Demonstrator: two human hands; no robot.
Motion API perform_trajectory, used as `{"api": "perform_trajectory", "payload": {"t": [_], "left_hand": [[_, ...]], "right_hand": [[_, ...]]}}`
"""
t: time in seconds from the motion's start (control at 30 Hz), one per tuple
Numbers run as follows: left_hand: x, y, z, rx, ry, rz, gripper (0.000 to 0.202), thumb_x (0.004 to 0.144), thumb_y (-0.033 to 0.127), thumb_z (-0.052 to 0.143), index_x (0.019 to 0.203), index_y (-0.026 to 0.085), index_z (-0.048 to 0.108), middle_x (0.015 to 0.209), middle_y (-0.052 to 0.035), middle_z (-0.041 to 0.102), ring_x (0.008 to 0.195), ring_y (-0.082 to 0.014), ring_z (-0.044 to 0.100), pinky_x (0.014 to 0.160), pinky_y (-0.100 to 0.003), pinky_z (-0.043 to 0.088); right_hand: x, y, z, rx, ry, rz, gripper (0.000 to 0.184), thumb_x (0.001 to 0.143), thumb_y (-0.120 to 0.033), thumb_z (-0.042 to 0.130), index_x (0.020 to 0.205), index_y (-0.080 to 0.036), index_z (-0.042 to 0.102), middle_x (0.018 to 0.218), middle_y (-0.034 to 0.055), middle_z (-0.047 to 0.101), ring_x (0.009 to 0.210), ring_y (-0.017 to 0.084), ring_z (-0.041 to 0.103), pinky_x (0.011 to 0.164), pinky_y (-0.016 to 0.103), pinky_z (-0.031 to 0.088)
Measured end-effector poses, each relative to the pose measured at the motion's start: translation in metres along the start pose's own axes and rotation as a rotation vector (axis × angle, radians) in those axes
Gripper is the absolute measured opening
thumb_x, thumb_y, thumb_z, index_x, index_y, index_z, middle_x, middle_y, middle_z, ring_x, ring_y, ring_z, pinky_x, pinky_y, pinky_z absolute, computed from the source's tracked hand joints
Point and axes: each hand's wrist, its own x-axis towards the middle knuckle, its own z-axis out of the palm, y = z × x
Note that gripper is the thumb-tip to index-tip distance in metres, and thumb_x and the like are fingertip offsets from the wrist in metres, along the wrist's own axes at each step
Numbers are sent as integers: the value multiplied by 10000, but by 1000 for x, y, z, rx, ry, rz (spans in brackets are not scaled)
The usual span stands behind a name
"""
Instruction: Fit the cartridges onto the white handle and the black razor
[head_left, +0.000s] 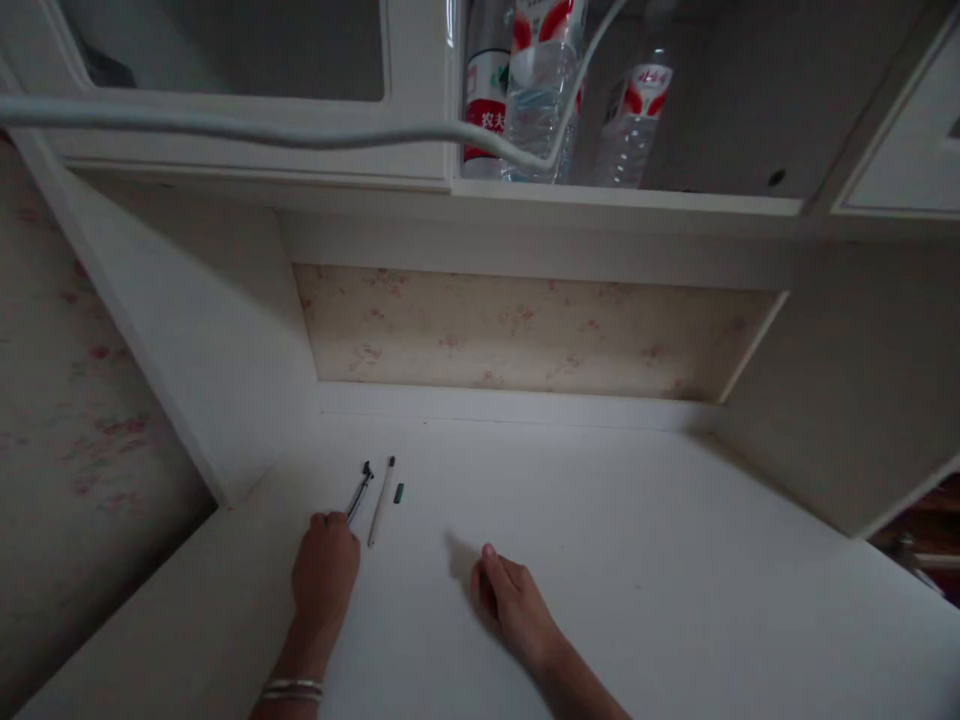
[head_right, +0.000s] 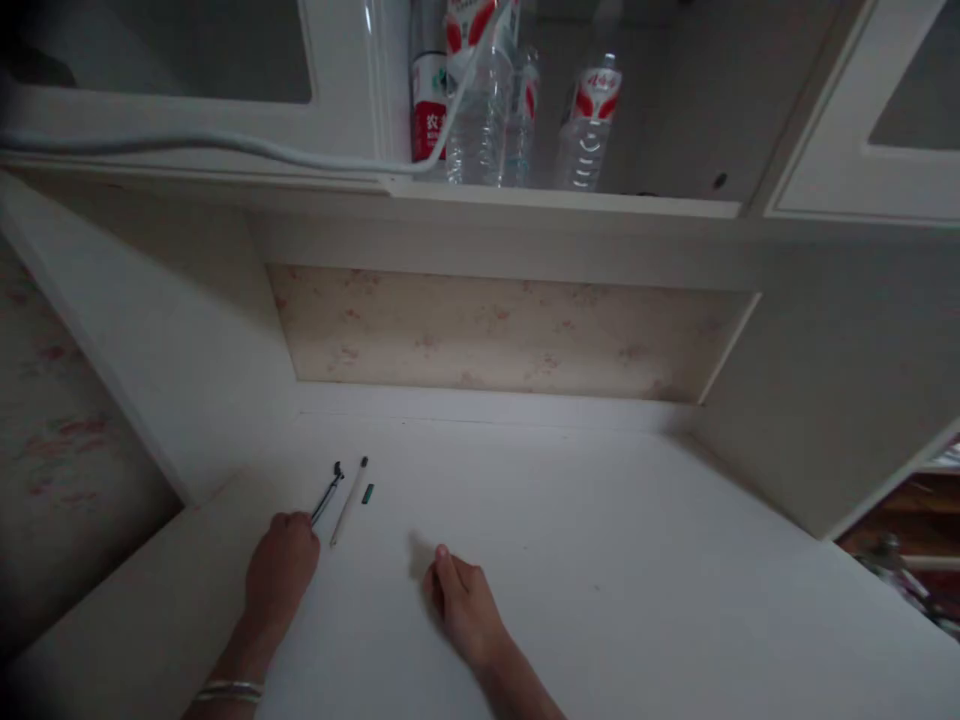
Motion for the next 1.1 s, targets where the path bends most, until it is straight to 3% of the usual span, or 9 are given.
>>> {"api": "perform_trajectory", "payload": {"t": [0.2,0.33,0.57,0.67,0.8,0.9,1.0,1.1], "left_hand": [[-2,8,-9,18,-19,-19,380,937,274,283,896,126,631,892,-116,596,708,-215,627,546,-286,402],[-2,7,-6,-5,-77,-42,328,916,246,329,890,139,638,899,-106,596,698,-207,628,549,-284,403],[0,5,-12,-74,50,-51,308,906,183,329,945,71,613,904,-148,592,733,-216,628,601,-284,438],[-1,14,-20,-235,93,-38,321,925,223,317,1049,102,587,989,-134,594,793,-213,625,676,-299,470],[-7,33,-22,-565,105,70,262,903,241,366,1031,158,579,1038,-106,582,918,-213,605,810,-313,482],[-16,49,-19,-805,103,153,254,890,281,395,1017,163,580,1027,-104,576,969,-229,580,868,-350,469],[-28,65,-21,-988,14,196,250,881,327,433,996,173,593,1016,-95,589,981,-235,565,899,-376,442],[-43,80,-27,-1175,-151,221,270,861,399,483,969,190,615,988,-84,617,943,-237,571,849,-355,447]], "right_hand": [[-1,-3,0,0,0,9,589,909,-616,265,633,-170,533,509,-42,384,484,102,340,497,237,274],[-2,-6,-1,-9,-6,10,592,903,-623,273,634,-168,539,507,-41,392,485,105,350,499,237,279],[-2,-5,-1,-3,11,9,592,891,-635,296,625,-171,550,501,-39,401,481,107,356,499,242,280],[0,1,1,47,31,8,586,881,-642,324,637,-166,564,492,-40,401,468,99,343,473,236,262],[8,6,5,275,72,65,503,838,-640,444,726,-168,577,497,-56,400,433,73,306,409,202,205],[13,1,5,497,148,88,459,757,-624,588,849,-174,611,608,-27,505,462,72,389,383,172,226],[13,-10,0,592,187,64,520,698,-593,673,1008,-178,634,881,61,609,647,133,536,421,187,359],[11,-16,-4,653,159,45,545,708,-567,683,1107,-200,628,1091,107,606,834,186,571,550,254,467]]}}
